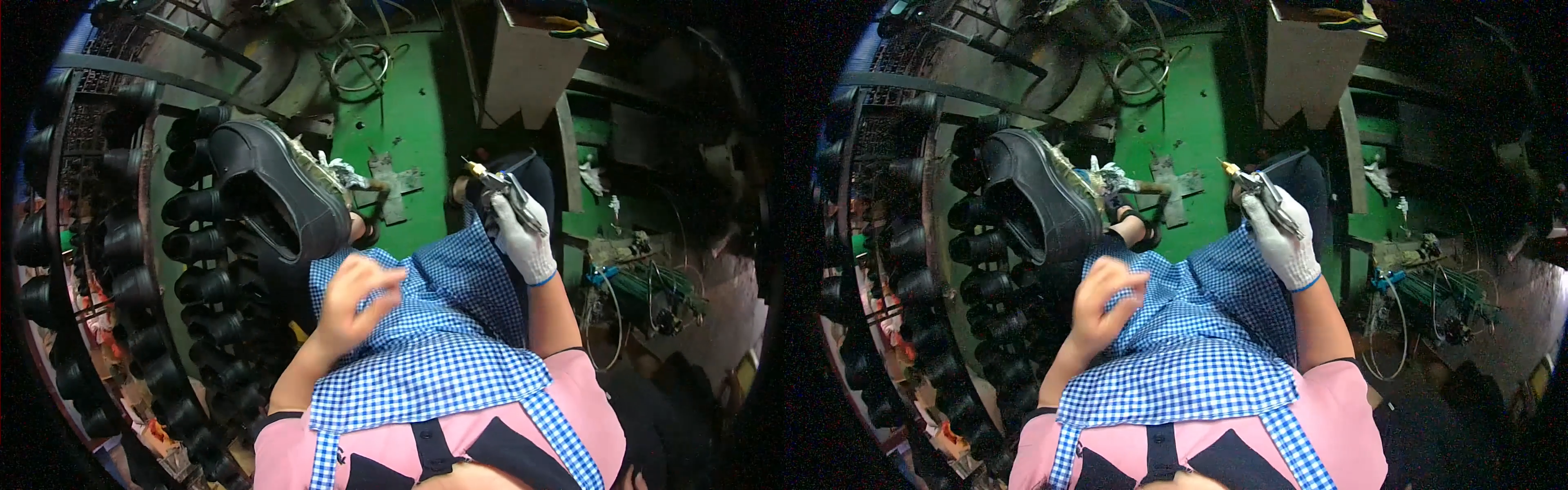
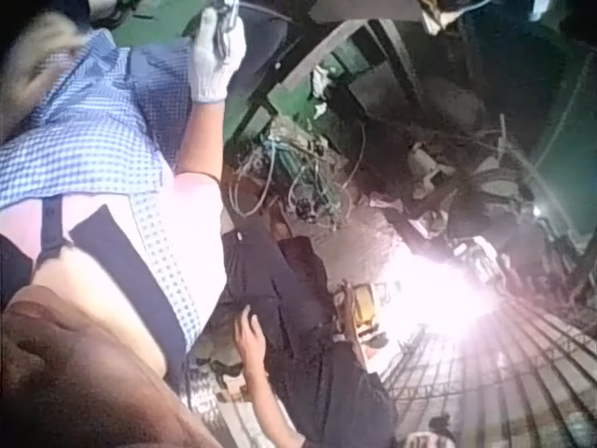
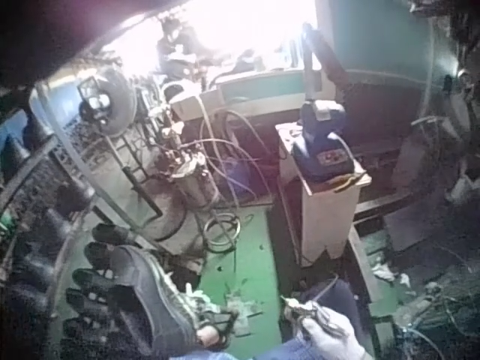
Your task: Applying glue to the perimeter of a shoe sole and upper before pressing them together.
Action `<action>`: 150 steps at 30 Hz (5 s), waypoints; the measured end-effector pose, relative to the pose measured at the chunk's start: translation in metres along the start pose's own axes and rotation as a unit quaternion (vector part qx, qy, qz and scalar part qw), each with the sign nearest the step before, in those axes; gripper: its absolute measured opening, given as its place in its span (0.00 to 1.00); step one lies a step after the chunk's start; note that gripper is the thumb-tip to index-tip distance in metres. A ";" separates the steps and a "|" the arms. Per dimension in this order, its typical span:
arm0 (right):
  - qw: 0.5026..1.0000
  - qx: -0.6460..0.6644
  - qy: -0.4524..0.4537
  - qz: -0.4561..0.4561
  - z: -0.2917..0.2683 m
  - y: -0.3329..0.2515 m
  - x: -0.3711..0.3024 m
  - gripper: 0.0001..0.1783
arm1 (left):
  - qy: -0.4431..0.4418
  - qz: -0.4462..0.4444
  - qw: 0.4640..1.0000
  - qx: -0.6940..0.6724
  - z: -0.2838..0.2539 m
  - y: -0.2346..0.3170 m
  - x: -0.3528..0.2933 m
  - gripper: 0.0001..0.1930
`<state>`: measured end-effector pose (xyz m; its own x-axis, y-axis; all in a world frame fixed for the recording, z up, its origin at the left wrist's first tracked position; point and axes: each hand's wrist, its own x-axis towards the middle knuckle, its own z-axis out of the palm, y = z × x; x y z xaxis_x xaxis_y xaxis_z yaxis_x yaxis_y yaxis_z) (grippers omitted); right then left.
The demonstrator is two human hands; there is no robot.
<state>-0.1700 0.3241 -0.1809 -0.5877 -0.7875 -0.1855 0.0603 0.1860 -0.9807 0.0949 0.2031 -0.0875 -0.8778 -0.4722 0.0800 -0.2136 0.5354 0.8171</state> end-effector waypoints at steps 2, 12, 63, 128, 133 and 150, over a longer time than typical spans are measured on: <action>0.992 0.089 -0.055 0.069 -0.006 -0.007 -0.010 0.17 | 0.053 -0.294 0.908 -0.294 0.044 -0.032 0.015 0.16; 0.945 0.256 -0.149 0.139 0.034 -0.012 -0.041 0.22 | 0.078 -0.111 0.711 -0.690 0.070 -0.087 0.064 0.15; 0.948 -0.120 -0.156 -0.249 0.088 -0.065 -0.010 0.13 | -0.137 0.094 0.863 0.477 -0.117 0.045 0.041 0.18; 0.955 -0.008 -0.044 -0.292 0.175 -0.058 0.050 0.13 | 0.230 -0.305 0.922 0.065 -0.149 0.001 0.010 0.37; 0.955 -0.048 -0.071 -0.286 0.166 -0.054 0.039 0.13 | 0.222 -0.328 0.918 -0.021 -0.112 0.013 -0.036 0.33; 0.939 -0.151 -0.172 -0.255 0.126 -0.055 0.013 0.13 | 0.181 -0.264 0.943 0.093 -0.090 0.022 -0.031 0.33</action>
<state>-0.0792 0.2297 -0.1366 -0.1795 -0.9532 0.2434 -0.4213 -0.1491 -0.8946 0.1565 0.1665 -0.0211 -0.4316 -0.8972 -0.0934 -0.6812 0.2563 0.6857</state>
